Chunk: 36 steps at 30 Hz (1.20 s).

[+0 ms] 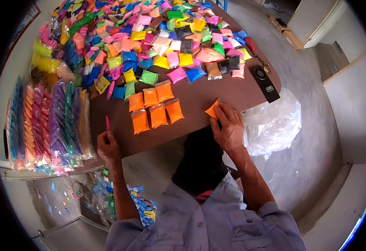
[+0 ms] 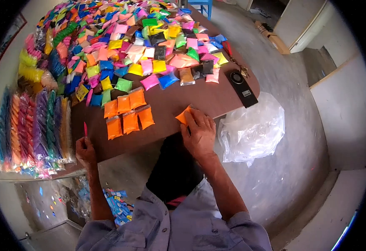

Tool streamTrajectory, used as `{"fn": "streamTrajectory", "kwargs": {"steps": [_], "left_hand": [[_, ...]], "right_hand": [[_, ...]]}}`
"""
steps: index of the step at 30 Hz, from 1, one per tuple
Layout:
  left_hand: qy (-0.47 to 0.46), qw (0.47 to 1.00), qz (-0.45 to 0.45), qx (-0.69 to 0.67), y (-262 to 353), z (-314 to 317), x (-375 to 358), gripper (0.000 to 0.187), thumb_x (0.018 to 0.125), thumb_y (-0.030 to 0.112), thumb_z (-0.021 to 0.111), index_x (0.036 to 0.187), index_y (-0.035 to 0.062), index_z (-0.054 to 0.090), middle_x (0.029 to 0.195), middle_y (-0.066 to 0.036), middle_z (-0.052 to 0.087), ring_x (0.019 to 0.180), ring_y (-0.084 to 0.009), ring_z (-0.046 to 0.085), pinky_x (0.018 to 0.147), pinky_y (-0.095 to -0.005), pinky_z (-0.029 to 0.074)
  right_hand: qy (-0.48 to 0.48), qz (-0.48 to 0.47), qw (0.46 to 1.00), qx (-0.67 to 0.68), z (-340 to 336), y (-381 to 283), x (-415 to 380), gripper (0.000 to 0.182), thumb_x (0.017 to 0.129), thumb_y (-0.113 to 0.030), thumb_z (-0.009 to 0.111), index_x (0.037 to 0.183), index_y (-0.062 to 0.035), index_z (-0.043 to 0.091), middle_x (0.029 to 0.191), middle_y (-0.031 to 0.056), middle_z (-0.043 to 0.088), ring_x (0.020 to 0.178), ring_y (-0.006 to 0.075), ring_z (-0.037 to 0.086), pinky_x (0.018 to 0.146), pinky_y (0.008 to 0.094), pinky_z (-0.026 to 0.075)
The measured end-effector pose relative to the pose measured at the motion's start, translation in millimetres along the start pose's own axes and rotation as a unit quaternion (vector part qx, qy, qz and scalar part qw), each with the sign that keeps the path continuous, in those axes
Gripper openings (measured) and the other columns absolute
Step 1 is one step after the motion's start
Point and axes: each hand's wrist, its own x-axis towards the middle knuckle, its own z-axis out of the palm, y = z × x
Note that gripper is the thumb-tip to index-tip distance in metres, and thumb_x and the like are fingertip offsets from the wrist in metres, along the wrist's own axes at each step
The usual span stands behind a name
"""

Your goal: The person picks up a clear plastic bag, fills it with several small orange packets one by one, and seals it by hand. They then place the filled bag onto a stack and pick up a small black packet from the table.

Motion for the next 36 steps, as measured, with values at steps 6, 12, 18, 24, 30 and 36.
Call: {"fn": "streamTrajectory", "kwargs": {"steps": [6,12,18,24,30,36], "left_hand": [[0.010,0.998,0.064,0.014,6.9,7.3,-1.9,0.008,0.103,0.012,0.074,0.103,0.0038,0.072,0.082,-0.013,0.074,0.069,-0.0233,0.074,0.063,-0.0361,0.056],[0.012,0.999,0.044,-0.016,9.1,5.2,-3.1,0.007,0.103,0.011,0.074,0.103,0.0042,0.073,0.081,-0.012,0.073,0.068,-0.0210,0.073,0.062,-0.0356,0.056],[0.003,0.999,0.048,-0.013,-1.3,10.0,-7.1,0.007,0.103,0.010,0.073,0.107,0.0036,0.073,0.082,-0.011,0.073,0.071,-0.0193,0.072,0.064,-0.0351,0.056],[-0.010,0.999,0.052,-0.011,2.5,6.4,-5.6,0.007,0.104,0.010,0.072,0.106,0.0031,0.073,0.088,-0.012,0.074,0.074,-0.0173,0.072,0.066,-0.0339,0.056],[0.005,1.000,0.019,-0.002,7.7,4.8,-6.5,0.008,0.104,0.012,0.072,0.104,0.0039,0.072,0.086,-0.013,0.074,0.073,-0.0202,0.073,0.067,-0.0351,0.057],[-0.011,0.999,0.015,-0.035,12.0,2.9,-7.3,0.010,0.106,0.014,0.070,0.105,0.0038,0.072,0.085,-0.012,0.074,0.073,-0.0173,0.068,0.065,-0.0334,0.055]], "right_hand": [[-0.043,-0.019,0.999,-0.005,-2.1,-3.1,8.6,0.041,0.092,-0.015,0.077,0.132,-0.0065,0.074,0.138,0.0151,0.068,0.129,0.0367,0.064,0.116,0.0510,0.045],[-0.046,-0.048,0.998,0.009,13.4,7.2,9.4,0.042,0.095,-0.010,0.074,0.136,-0.0045,0.070,0.143,0.0191,0.066,0.133,0.0410,0.062,0.118,0.0532,0.043],[-0.026,-0.069,0.997,0.012,13.1,9.7,7.8,0.047,0.093,-0.006,0.074,0.138,-0.0017,0.066,0.141,0.0191,0.067,0.134,0.0392,0.061,0.117,0.0528,0.043],[-0.006,-0.056,0.997,0.043,8.8,-8.6,10.7,0.042,0.092,-0.003,0.074,0.134,-0.0027,0.070,0.140,0.0183,0.067,0.132,0.0393,0.063,0.113,0.0519,0.047],[-0.043,-0.081,0.989,0.114,17.5,-49.4,25.6,0.043,0.092,-0.003,0.075,0.135,-0.0093,0.074,0.146,0.0192,0.063,0.130,0.0404,0.064,0.109,0.0501,0.050],[-0.063,-0.125,0.981,0.133,32.9,-72.9,39.5,0.043,0.092,-0.001,0.074,0.135,-0.0100,0.075,0.149,0.0222,0.062,0.124,0.0411,0.066,0.108,0.0489,0.052]]}}
